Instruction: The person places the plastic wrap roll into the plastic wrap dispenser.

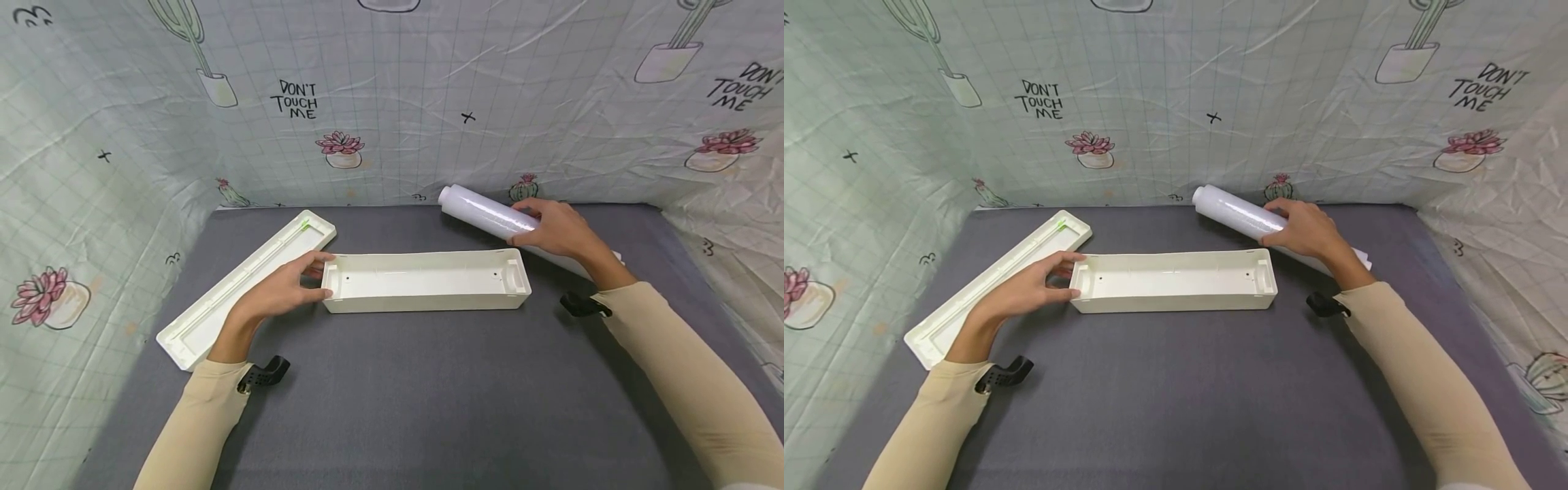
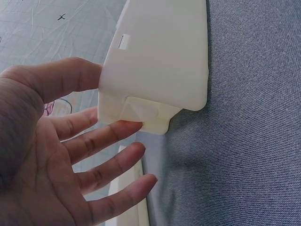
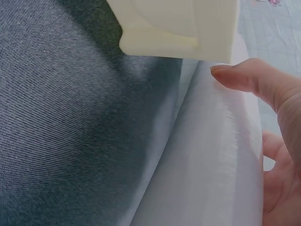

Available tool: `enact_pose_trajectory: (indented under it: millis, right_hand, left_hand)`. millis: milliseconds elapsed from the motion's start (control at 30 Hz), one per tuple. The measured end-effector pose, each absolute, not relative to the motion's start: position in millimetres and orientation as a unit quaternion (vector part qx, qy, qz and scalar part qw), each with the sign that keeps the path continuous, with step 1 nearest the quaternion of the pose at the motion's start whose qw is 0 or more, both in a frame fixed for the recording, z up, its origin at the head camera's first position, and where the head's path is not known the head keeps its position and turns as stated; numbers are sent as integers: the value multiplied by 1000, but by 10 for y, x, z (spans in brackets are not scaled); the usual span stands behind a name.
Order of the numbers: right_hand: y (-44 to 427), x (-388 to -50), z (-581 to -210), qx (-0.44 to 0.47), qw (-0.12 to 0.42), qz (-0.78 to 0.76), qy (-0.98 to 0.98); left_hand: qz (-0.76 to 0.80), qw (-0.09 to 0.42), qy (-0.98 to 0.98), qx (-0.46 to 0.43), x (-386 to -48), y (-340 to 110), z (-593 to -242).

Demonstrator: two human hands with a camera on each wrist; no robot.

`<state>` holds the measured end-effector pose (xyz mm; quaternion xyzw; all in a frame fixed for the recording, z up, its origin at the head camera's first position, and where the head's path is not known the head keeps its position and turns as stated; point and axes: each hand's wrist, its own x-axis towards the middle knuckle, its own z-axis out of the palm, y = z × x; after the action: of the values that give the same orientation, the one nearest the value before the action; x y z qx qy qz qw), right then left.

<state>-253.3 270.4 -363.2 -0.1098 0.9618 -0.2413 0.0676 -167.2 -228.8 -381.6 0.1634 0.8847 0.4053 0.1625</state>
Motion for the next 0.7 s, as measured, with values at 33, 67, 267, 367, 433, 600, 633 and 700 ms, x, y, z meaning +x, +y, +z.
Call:
enact_pose_trajectory:
  millis: [33,67,267,367,433,600,633,700]
  right_hand:
    - [2704,-2529,-3617,-111,68,-242,961]
    - [2705,-2524,-3603,-113,68,-242,961]
    - [2696,-2493,-3537,-121,63,-241,961]
    - [2690,-2475,-3512,-123,61,-240,961]
    - [2685,-2465,-3495,-125,61,-240,961]
    - [2661,-2436,-3439,-135,61,-240,960]
    - [2656,-2429,-3426,-137,61,-239,959]
    - [2642,-2413,-3400,-142,60,-236,959]
  left_hand:
    - [406,163,885,162,-1672,-2288,-3817]
    - [405,163,885,162,-1672,-2288,-3816]
    - [405,162,885,160,-1672,-2290,-3812]
    - [406,162,885,161,-1673,-2291,-3811]
    - [407,162,884,161,-1673,-2292,-3811]
    - [404,162,886,162,-1676,-2290,-3811]
    - [403,162,886,162,-1677,-2290,-3811]
    - [403,163,886,161,-1680,-2288,-3808]
